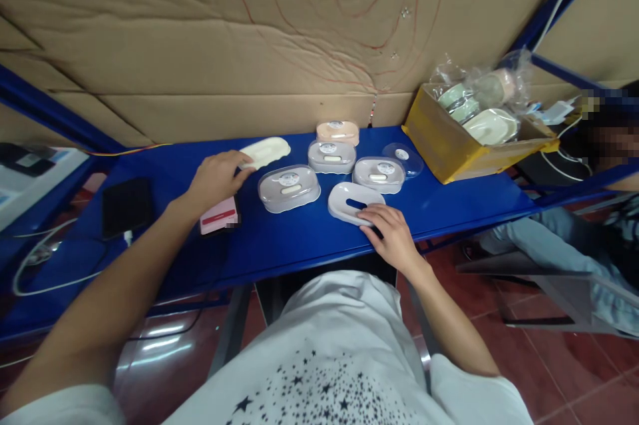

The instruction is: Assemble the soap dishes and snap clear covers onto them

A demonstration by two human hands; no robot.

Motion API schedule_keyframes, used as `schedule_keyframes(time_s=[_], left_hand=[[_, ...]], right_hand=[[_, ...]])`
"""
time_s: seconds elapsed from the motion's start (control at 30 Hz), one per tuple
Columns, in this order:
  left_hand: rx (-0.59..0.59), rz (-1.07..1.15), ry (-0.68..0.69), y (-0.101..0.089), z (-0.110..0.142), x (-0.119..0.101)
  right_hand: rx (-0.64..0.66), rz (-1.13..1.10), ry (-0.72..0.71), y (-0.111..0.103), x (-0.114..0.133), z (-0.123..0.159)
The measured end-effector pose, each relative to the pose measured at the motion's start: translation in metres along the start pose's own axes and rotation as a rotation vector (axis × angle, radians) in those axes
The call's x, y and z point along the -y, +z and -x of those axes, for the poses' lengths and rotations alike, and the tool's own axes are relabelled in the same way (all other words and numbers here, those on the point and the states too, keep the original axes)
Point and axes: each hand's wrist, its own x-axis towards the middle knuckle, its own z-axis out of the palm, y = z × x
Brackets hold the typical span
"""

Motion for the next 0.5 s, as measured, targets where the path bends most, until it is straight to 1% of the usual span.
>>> schedule_keyframes(time_s=[0.03,0.07,0.1,0.13,0.23,0.3,0.33,0.4,0.47,0.5], left_hand=[[-0.077,0.025,0.01,-0.005,0.002,-0.006],[-0.15,0.062,0.051,-0.01,0.006,-0.013],[-0.209,0.106,0.124,-0.014,0.011,-0.022],[-0.237,0.154,0.229,-0.018,0.017,-0.032],[-0.168,0.233,0.573,-0.018,0.041,-0.069],[-0.075,0.244,0.737,-0.011,0.055,-0.091],[-0.036,0.247,0.785,-0.006,0.06,-0.099],[0.007,0.246,0.828,0.006,0.063,-0.107],[0.014,0.23,0.824,0.015,0.062,-0.107],[0.012,0.218,0.816,0.018,0.061,-0.105]], right_hand=[[-0.029,-0.01,0.027,0.0,-0.001,0.0],[-0.063,-0.026,0.058,0.0,-0.002,-0.001],[-0.105,-0.048,0.096,0.0,-0.003,-0.001],[-0.152,-0.074,0.143,-0.001,-0.004,-0.001],[-0.289,-0.189,0.306,-0.001,-0.006,0.001],[-0.325,-0.259,0.349,-0.002,-0.004,0.002],[-0.311,-0.273,0.329,-0.002,-0.002,0.002],[-0.241,-0.245,0.234,-0.003,0.002,0.002],[-0.193,-0.173,0.17,-0.005,0.004,0.0],[-0.198,-0.139,0.174,-0.007,0.004,-0.001]])
